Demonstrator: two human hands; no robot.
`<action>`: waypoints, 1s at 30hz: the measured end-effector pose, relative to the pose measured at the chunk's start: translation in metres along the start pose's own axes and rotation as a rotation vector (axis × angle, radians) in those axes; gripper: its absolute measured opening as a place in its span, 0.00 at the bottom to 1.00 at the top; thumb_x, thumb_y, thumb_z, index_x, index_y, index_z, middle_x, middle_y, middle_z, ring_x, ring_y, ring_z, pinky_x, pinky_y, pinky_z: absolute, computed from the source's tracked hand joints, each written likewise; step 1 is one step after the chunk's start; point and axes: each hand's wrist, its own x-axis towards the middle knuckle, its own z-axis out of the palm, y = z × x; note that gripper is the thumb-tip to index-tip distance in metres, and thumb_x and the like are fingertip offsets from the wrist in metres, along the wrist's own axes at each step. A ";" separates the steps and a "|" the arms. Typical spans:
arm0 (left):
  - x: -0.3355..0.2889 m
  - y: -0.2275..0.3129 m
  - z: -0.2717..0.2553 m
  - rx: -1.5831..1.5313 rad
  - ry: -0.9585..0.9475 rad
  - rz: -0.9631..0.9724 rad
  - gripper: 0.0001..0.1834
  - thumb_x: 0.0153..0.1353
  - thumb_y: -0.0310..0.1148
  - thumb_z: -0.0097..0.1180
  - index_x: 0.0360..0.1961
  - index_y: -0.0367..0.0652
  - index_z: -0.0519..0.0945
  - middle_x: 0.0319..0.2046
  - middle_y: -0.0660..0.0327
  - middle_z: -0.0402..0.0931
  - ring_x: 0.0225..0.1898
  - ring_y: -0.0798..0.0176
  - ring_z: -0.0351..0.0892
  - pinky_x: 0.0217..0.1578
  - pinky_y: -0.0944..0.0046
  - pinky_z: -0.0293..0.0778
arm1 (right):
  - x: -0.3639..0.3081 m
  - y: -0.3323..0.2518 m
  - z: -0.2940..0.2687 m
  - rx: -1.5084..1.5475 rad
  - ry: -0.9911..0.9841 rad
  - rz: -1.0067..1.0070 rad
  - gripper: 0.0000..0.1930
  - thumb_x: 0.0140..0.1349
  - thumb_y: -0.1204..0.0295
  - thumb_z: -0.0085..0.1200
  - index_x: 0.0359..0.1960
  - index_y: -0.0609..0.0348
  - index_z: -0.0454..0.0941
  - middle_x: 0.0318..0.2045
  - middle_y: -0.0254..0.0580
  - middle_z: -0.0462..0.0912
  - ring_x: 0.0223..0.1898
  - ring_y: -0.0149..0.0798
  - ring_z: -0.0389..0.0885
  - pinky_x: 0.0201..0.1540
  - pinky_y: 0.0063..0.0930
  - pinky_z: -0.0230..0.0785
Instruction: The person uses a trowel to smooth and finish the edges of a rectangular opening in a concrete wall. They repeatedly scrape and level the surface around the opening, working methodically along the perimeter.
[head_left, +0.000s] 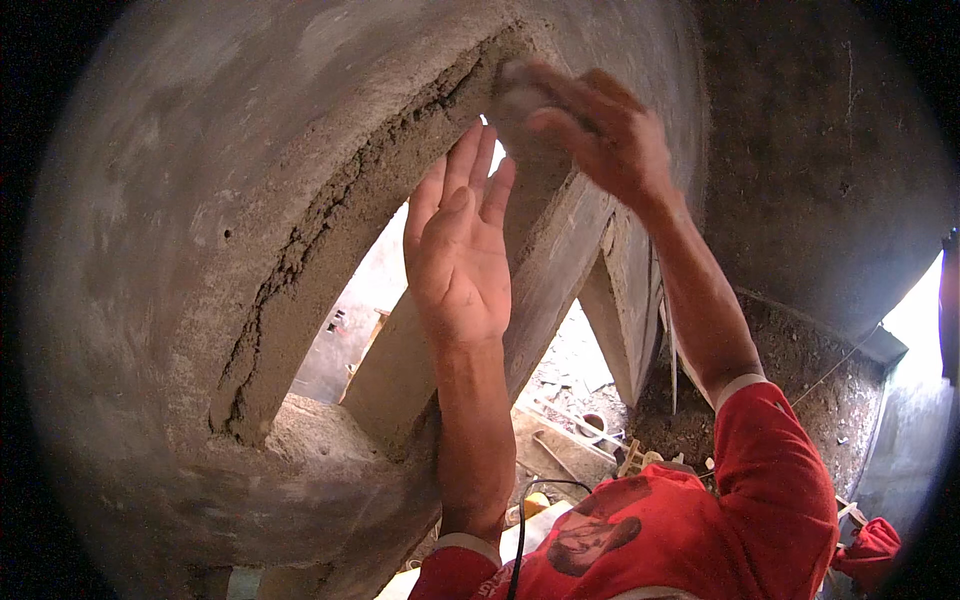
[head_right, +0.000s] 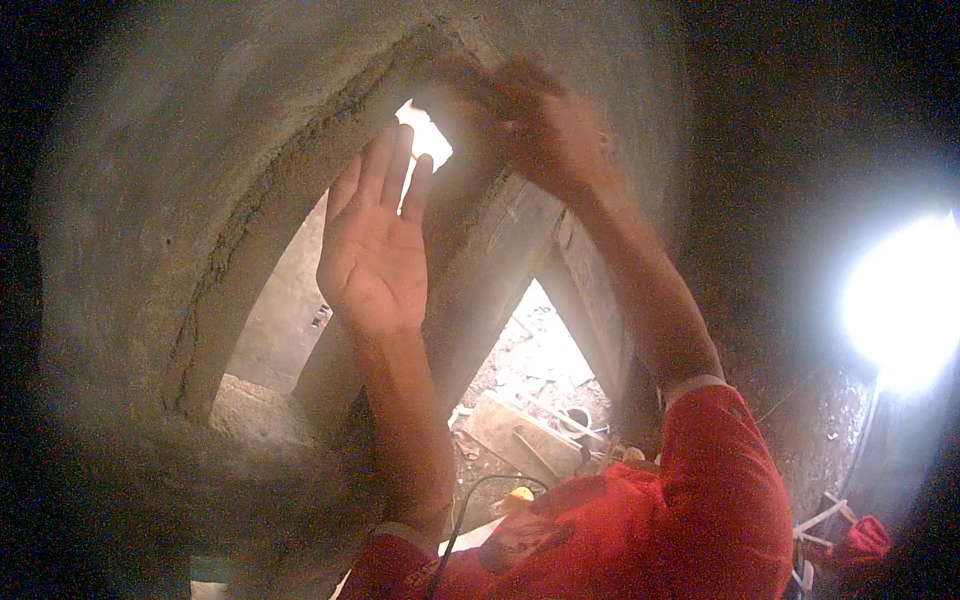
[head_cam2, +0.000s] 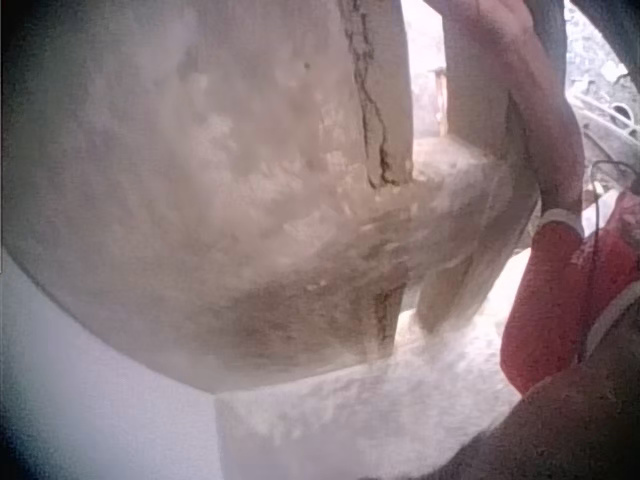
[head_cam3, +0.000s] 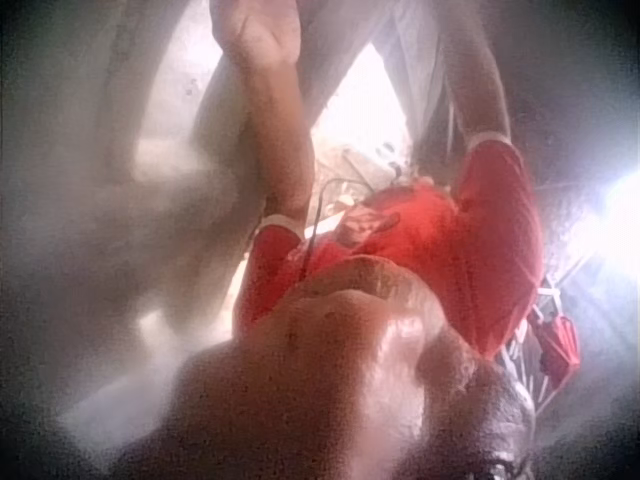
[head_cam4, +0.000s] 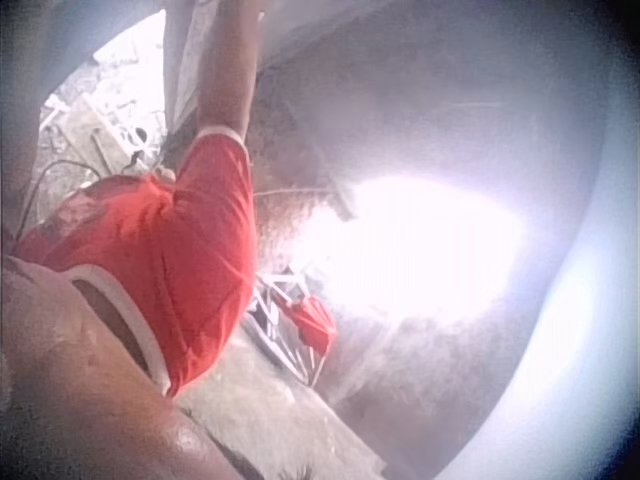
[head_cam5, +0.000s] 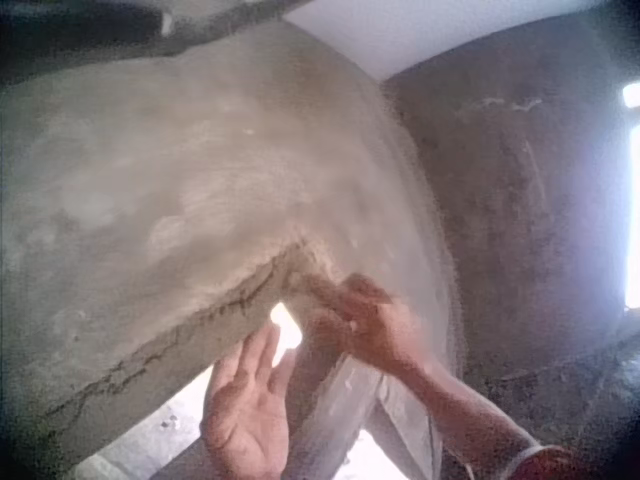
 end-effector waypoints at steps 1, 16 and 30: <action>0.001 0.000 -0.001 -0.005 -0.004 0.004 0.35 0.73 0.32 0.51 0.75 0.25 0.58 0.74 0.34 0.60 0.78 0.41 0.57 0.76 0.42 0.57 | 0.000 -0.003 0.001 0.008 0.008 -0.035 0.27 0.64 0.56 0.69 0.66 0.40 0.82 0.36 0.35 0.82 0.34 0.34 0.82 0.37 0.34 0.77; 0.000 -0.004 0.003 0.091 0.046 0.020 0.32 0.71 0.41 0.49 0.70 0.31 0.66 0.72 0.36 0.64 0.76 0.37 0.61 0.77 0.36 0.53 | -0.005 -0.006 0.000 0.030 -0.002 0.010 0.28 0.64 0.59 0.70 0.67 0.41 0.82 0.35 0.36 0.82 0.34 0.36 0.81 0.37 0.35 0.75; 0.000 -0.003 -0.005 0.079 -0.053 0.019 0.33 0.73 0.40 0.47 0.72 0.30 0.63 0.76 0.31 0.53 0.80 0.34 0.48 0.79 0.35 0.47 | -0.015 0.008 0.012 0.073 0.054 0.176 0.27 0.66 0.55 0.68 0.66 0.46 0.82 0.32 0.38 0.79 0.33 0.34 0.76 0.38 0.34 0.72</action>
